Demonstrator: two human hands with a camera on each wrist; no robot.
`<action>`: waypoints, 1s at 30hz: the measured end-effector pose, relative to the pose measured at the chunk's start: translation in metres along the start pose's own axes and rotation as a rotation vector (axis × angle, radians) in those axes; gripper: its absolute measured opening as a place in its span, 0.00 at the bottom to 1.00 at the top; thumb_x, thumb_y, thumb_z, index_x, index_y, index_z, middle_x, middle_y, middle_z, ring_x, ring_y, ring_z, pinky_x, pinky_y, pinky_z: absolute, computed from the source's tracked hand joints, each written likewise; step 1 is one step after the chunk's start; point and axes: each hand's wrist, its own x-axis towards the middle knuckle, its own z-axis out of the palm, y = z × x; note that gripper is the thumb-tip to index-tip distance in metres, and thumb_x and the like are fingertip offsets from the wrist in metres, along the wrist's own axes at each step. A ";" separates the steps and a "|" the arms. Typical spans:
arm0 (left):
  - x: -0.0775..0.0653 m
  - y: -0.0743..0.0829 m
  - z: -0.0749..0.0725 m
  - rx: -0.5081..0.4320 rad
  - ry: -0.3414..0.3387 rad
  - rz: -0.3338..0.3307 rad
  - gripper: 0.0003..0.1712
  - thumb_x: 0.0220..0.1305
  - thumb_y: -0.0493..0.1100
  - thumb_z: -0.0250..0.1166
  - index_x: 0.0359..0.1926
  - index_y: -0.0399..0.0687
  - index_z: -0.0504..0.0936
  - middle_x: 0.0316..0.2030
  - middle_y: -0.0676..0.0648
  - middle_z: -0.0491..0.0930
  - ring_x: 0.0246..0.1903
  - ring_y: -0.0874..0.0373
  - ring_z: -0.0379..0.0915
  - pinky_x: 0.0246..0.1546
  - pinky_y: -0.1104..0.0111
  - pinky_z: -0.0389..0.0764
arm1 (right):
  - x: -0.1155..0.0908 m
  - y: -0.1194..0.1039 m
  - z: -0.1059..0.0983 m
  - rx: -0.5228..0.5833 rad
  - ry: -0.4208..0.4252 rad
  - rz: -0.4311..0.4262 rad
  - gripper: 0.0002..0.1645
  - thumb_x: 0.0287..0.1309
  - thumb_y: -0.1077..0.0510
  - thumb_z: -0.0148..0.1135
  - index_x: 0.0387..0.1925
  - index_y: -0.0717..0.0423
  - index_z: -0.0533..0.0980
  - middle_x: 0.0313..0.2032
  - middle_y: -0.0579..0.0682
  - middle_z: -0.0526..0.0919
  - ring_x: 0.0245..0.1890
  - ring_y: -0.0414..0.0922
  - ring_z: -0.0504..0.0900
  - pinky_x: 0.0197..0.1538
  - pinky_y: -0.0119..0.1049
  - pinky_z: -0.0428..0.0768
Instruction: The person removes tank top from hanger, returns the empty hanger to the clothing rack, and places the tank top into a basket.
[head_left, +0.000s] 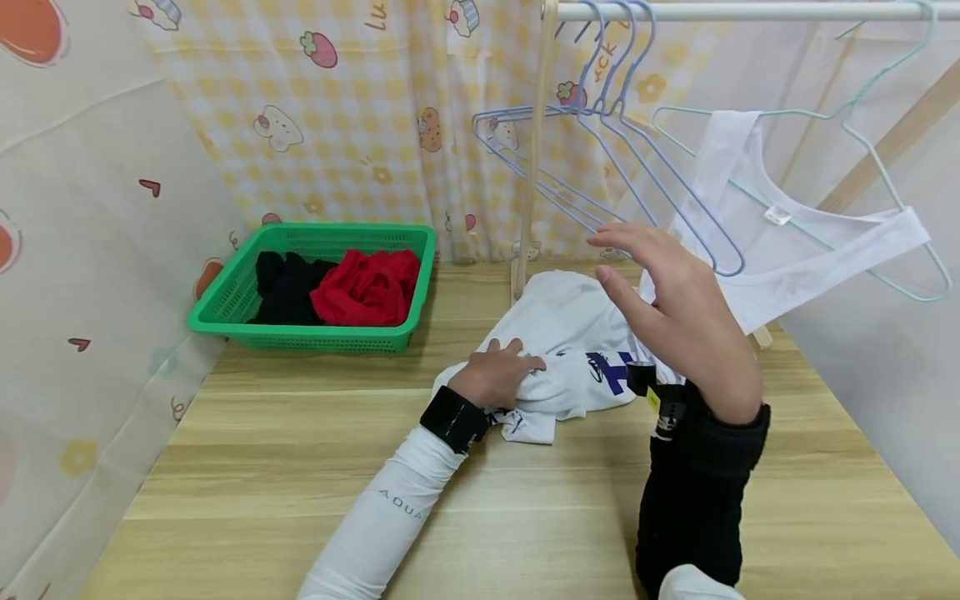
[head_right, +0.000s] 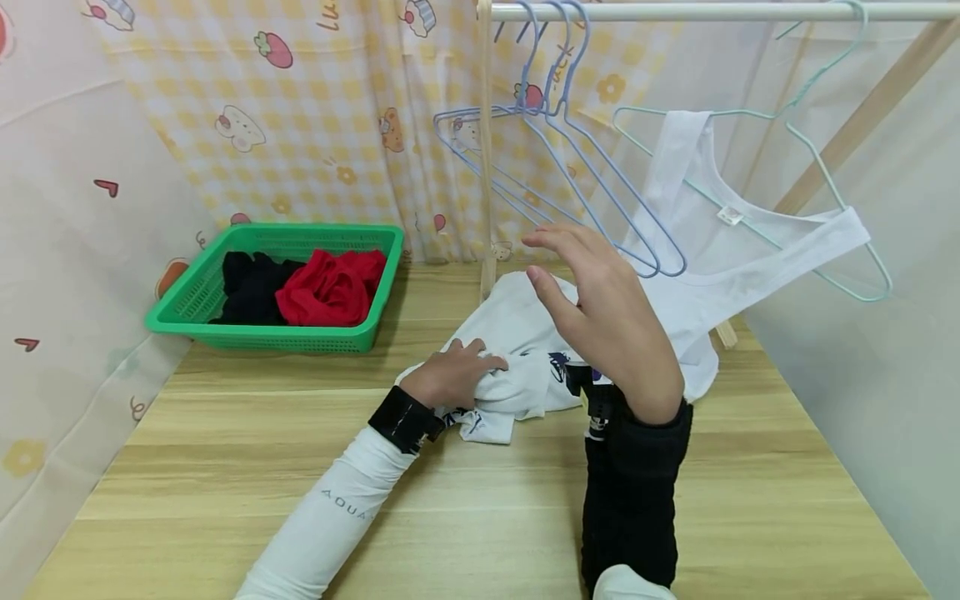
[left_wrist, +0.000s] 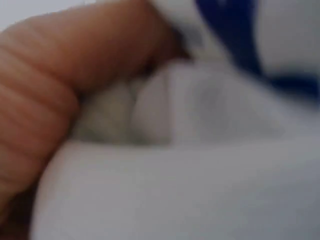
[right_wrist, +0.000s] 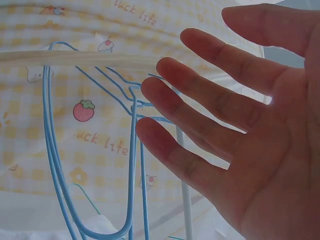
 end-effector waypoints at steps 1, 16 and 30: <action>0.001 0.000 0.001 0.002 0.014 0.006 0.34 0.65 0.36 0.75 0.70 0.63 0.80 0.62 0.43 0.76 0.54 0.39 0.75 0.47 0.48 0.85 | 0.001 0.000 0.000 0.001 -0.002 -0.001 0.21 0.80 0.58 0.61 0.69 0.54 0.79 0.70 0.55 0.80 0.76 0.53 0.73 0.74 0.60 0.72; -0.015 0.000 -0.031 -0.083 0.254 0.235 0.22 0.65 0.24 0.70 0.55 0.49 0.88 0.45 0.44 0.81 0.43 0.51 0.80 0.46 0.62 0.85 | 0.004 0.007 0.001 -0.007 -0.019 -0.005 0.20 0.80 0.57 0.61 0.68 0.53 0.80 0.69 0.54 0.81 0.75 0.54 0.74 0.73 0.60 0.73; -0.055 0.020 -0.087 -0.477 0.765 0.351 0.18 0.60 0.29 0.76 0.50 0.46 0.86 0.56 0.40 0.82 0.58 0.46 0.83 0.60 0.58 0.84 | 0.004 0.010 -0.004 -0.021 0.020 -0.001 0.19 0.79 0.59 0.62 0.66 0.54 0.82 0.68 0.52 0.83 0.70 0.51 0.79 0.67 0.46 0.75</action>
